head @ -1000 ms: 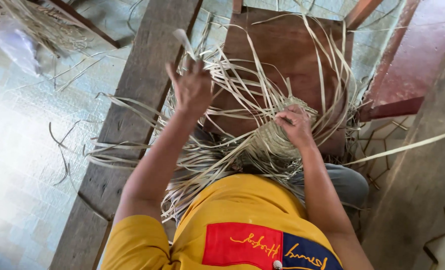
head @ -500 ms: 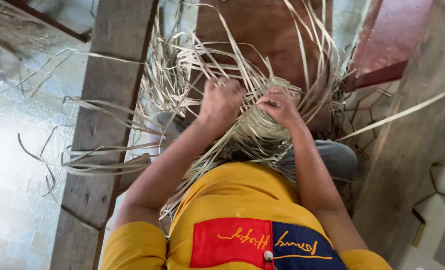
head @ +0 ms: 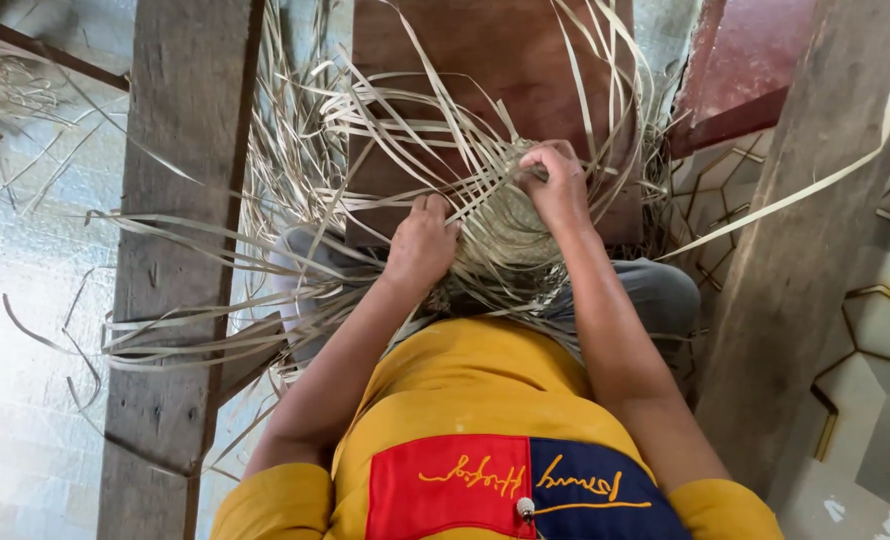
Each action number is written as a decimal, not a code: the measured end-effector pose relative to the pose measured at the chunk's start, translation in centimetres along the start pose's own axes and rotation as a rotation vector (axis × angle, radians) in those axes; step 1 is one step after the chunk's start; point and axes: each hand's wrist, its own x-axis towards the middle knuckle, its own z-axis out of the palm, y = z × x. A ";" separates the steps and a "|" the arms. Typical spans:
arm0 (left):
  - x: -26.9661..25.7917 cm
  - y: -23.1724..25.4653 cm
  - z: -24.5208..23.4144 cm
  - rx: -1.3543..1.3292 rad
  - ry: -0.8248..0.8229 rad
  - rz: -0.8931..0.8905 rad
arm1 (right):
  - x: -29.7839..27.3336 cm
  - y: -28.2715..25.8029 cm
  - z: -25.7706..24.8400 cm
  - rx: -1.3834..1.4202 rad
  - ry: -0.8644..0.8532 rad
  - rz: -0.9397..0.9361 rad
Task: The person is weaving thin bamboo strips together to form a structured mat or basket-like object.
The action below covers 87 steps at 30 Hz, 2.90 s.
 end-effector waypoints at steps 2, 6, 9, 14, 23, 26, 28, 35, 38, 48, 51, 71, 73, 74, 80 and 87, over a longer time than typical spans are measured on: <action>0.4 -1.5 0.9 -0.132 -0.072 -0.065 | -0.1 -0.5 -0.2 -0.009 0.017 0.007; 0.2 -2.6 1.2 -0.242 -0.020 -0.004 | 0.1 -2.2 -0.9 0.011 0.066 -0.016; -0.6 -1.9 0.6 -0.248 0.022 0.015 | 0.0 -2.5 -0.9 0.007 0.085 -0.012; -0.9 -2.5 0.9 -0.213 0.009 0.014 | 0.0 -2.3 -0.8 -0.046 0.105 -0.036; 0.7 -2.4 1.7 -0.454 0.027 -0.050 | 0.1 -1.9 -0.2 -0.019 0.117 -0.071; 1.9 -3.0 3.6 -0.547 0.026 -0.089 | 0.3 -1.9 -0.2 -0.020 0.131 -0.064; 2.0 -3.3 3.5 -0.770 0.028 -0.175 | 0.3 -1.9 -0.1 -0.021 0.118 -0.017; 1.2 -1.7 1.8 -1.012 -0.012 -0.299 | 0.3 -2.4 -0.4 -0.018 0.104 -0.006; 1.1 -1.6 2.4 -1.042 -0.003 -0.333 | 0.2 -1.9 -0.3 -0.025 0.111 -0.013; 0.4 -1.9 4.0 -0.813 0.167 -0.182 | 0.3 -5.5 -0.1 -0.137 -0.046 -0.163; 0.6 -2.7 5.7 -0.696 0.270 -0.045 | -0.5 -9.0 -0.5 -0.157 -0.310 -0.204; 1.0 -4.7 5.8 -1.113 0.019 -0.143 | -5.2 -12.4 -2.5 -0.290 -0.472 -0.269; 1.1 -4.5 5.8 -1.038 0.060 -0.131 | -5.2 -12.3 -2.3 -0.289 -0.447 -0.325; 0.6 -3.6 4.5 -1.036 0.060 -0.130 | -5.0 -13.4 -3.2 -0.288 -0.444 -0.325; -0.6 -1.9 2.2 -1.075 0.176 -0.070 | -4.2 -15.6 -6.5 0.612 -0.392 -0.098; -1.3 -1.8 1.1 -1.023 0.153 0.055 | -5.7 -13.8 -3.6 -0.305 -0.593 0.298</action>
